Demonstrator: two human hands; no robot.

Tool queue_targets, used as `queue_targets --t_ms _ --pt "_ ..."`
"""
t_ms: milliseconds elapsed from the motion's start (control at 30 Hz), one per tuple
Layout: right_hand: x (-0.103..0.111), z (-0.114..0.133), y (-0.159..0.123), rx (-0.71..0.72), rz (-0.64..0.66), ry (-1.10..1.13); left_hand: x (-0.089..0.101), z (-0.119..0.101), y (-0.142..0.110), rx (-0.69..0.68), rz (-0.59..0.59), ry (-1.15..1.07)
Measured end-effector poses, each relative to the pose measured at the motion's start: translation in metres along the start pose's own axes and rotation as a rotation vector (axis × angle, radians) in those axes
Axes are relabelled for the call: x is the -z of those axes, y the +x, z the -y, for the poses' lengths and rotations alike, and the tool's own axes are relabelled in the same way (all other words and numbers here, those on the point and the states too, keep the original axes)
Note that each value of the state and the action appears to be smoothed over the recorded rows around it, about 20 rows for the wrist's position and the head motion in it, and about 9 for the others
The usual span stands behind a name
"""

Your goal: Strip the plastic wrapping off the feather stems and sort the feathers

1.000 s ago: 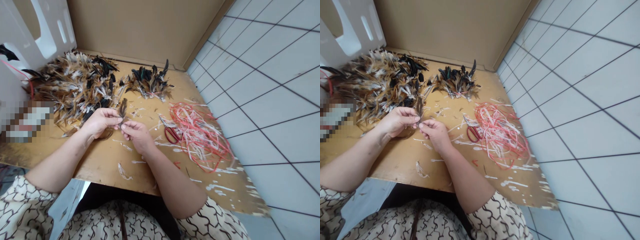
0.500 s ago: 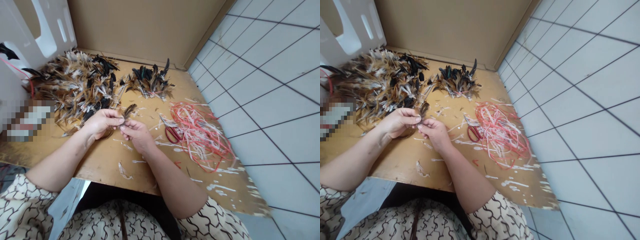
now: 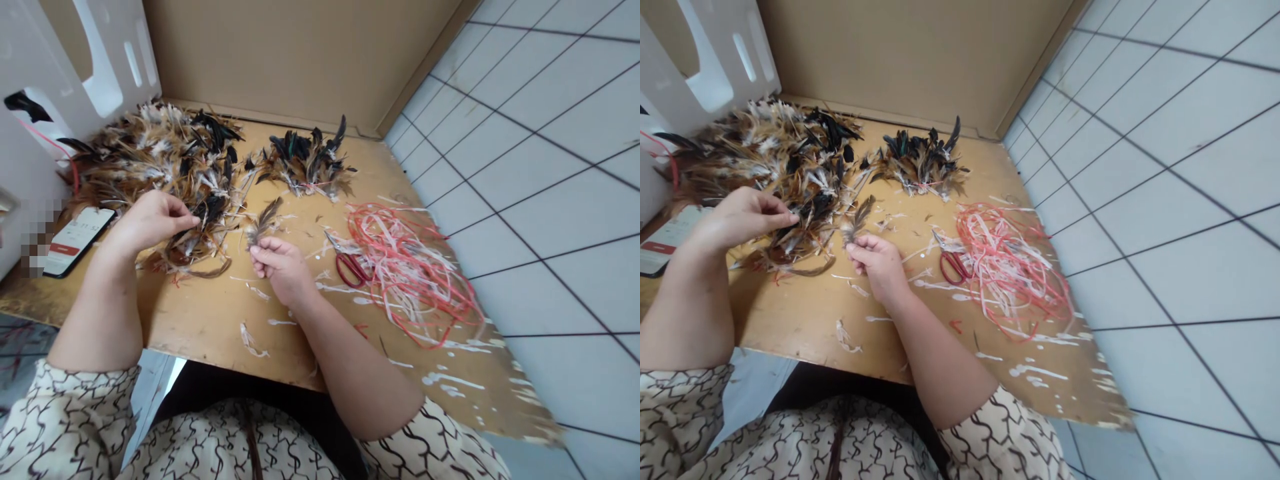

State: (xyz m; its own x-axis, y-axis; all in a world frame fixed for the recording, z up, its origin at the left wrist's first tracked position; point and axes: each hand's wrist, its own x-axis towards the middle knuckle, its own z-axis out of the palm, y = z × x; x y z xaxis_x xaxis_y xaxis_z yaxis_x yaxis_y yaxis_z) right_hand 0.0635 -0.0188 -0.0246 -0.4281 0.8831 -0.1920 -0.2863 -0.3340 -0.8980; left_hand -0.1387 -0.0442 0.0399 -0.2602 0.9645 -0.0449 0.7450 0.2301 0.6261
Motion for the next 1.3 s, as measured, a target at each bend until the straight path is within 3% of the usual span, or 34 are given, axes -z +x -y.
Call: queue_targets --t_ms 167,300,433,567,667,933,1167,1300 --pt "0.001 -0.001 0.0 -0.011 0.004 -0.023 -0.006 -0.001 0.001 0.005 0.29 0.375" --pt "0.0 -0.002 0.0 -0.019 0.006 -0.046 -0.008 -0.001 0.0 -0.007 0.341 0.395" --pt "0.0 -0.002 0.0 -0.03 0.0 -0.056 -0.005 0.0 0.0 -0.003 0.23 0.214" --pt "0.001 -0.002 -0.001 -0.029 0.014 -0.05 -0.003 -0.003 0.0 0.025 0.031 -0.262" --pt "0.0 -0.002 -0.001 -0.045 0.025 -0.033 -0.01 -0.007 -0.001 0.016 -0.018 -0.592" --pt "-0.004 -0.001 -0.003 -0.067 0.031 0.003 -0.044 -0.02 -0.004 -0.031 0.21 -0.975" --pt "-0.003 0.0 -0.003 0.018 -0.062 0.037 -0.048 -0.018 -0.003 0.029 0.303 -0.969" --pt "-0.002 0.003 -0.003 0.205 -0.179 -0.04 -0.047 -0.017 -0.001 0.054 0.364 -0.964"
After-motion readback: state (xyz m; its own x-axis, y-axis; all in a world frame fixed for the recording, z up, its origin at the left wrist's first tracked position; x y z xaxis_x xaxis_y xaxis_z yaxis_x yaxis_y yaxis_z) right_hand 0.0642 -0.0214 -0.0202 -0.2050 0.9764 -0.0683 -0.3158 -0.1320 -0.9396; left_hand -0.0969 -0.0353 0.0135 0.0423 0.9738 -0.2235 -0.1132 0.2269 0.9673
